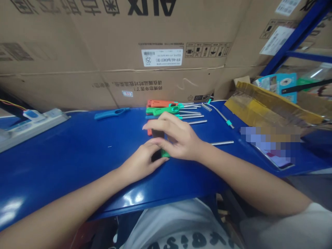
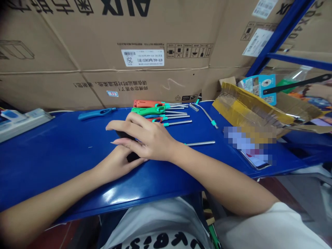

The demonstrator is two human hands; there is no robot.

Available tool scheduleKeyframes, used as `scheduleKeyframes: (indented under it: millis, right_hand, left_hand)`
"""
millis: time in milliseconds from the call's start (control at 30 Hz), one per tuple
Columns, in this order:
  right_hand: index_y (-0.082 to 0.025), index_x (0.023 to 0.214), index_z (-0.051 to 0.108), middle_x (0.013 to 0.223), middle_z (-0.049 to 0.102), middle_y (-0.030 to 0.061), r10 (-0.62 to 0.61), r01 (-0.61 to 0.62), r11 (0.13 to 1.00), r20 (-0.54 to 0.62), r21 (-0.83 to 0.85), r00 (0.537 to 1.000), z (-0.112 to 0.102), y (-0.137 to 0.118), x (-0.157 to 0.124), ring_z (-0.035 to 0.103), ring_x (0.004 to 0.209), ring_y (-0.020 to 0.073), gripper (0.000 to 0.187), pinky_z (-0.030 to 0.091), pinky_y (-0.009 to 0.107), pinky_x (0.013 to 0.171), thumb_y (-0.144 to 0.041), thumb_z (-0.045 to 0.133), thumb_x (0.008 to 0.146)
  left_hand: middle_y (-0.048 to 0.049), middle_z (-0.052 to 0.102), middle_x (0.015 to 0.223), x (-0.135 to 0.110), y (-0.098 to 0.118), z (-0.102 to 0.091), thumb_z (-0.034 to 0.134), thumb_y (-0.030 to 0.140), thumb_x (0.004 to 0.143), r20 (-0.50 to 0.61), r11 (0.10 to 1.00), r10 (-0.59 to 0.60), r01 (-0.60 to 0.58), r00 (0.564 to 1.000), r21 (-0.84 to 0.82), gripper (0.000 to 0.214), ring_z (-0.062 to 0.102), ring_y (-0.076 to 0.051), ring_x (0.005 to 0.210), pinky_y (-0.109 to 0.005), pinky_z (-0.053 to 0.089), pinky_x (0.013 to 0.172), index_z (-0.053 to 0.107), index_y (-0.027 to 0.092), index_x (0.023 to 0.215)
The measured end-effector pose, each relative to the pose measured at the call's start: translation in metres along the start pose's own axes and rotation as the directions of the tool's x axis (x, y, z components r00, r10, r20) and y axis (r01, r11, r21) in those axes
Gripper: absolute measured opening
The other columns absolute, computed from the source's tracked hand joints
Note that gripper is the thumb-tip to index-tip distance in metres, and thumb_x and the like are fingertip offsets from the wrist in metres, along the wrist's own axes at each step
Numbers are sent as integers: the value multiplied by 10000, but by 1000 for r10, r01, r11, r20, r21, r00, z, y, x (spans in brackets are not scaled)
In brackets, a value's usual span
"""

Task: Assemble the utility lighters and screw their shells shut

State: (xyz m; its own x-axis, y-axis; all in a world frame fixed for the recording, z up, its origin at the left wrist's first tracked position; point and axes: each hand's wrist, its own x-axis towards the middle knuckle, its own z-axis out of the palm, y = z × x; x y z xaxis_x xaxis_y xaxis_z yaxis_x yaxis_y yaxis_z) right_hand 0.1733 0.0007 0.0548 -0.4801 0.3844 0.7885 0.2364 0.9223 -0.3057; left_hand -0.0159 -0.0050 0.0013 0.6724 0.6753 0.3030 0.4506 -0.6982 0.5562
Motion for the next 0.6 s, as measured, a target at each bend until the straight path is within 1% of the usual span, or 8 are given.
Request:
scheduleKeyframes:
  millis: [67,133,200,233,300,367,467,600]
  right_hand:
    - [-213,1314,550,1097,665,67,59,-60,997,29,47,998,-1,0,0,636,1044,173,285,560,364,958,-271,461,1050]
    - [-190,1372,499,1167,648,81,134,-144,973,65,183,989,-4,0,2,634,1093,165,332,540,370,1006,-212,405,1055]
    - [-172,1360,502,1195,635,89,172,-194,928,95,317,980,-6,1,3,649,1051,149,333,564,330,943,-177,408,1040]
    - [-175,1332,519,1189,640,84,173,-196,918,97,346,980,-7,1,4,656,1019,145,316,575,311,897,-173,428,1030]
    - [-193,1274,548,1186,659,74,148,-165,932,77,322,986,-5,4,4,661,991,147,281,576,304,862,-165,461,1009]
    - [-208,1264,544,1207,672,72,109,-113,959,30,259,994,-2,6,3,664,994,150,274,568,325,900,-164,460,1007]
    - [-206,1293,521,1251,664,92,54,-50,977,-12,207,998,6,6,0,663,1035,156,294,553,348,963,-163,444,1012]
    - [-207,1309,521,1153,685,84,-15,19,994,-33,108,999,16,0,-6,653,995,176,310,571,355,908,-181,446,1009]
  left_hand:
    - [-104,720,1158,0,0,0,671,280,934,0,1000,16,-16,1000,2,240,681,-279,1076,-420,567,935,682,170,1148]
    - [-92,719,1163,1,1,-1,684,279,932,0,1000,21,-21,1000,10,248,670,-267,1086,-408,556,954,678,185,1162]
    - [-92,721,1142,1,2,-1,697,281,926,0,1000,15,-15,1000,27,245,666,-265,1068,-401,558,940,679,181,1149]
    - [-95,720,1134,1,3,-1,698,281,926,2,999,12,-12,1000,35,242,665,-266,1059,-401,560,932,681,177,1144]
    - [-106,711,1138,1,4,0,688,273,932,3,999,9,-9,1000,52,246,661,-271,1056,-409,562,930,680,171,1156]
    - [-114,703,1156,0,5,2,674,266,940,6,998,1,-1,1000,58,246,656,-277,1073,-423,561,944,678,170,1167]
    - [-119,700,1167,-1,4,3,663,265,942,-7,999,-5,5,1000,33,193,655,-284,1097,-434,564,950,688,172,1109]
    - [-101,722,1114,-2,5,4,620,205,939,-29,999,11,-12,1000,-43,151,673,-273,1091,-429,572,951,676,177,1076]
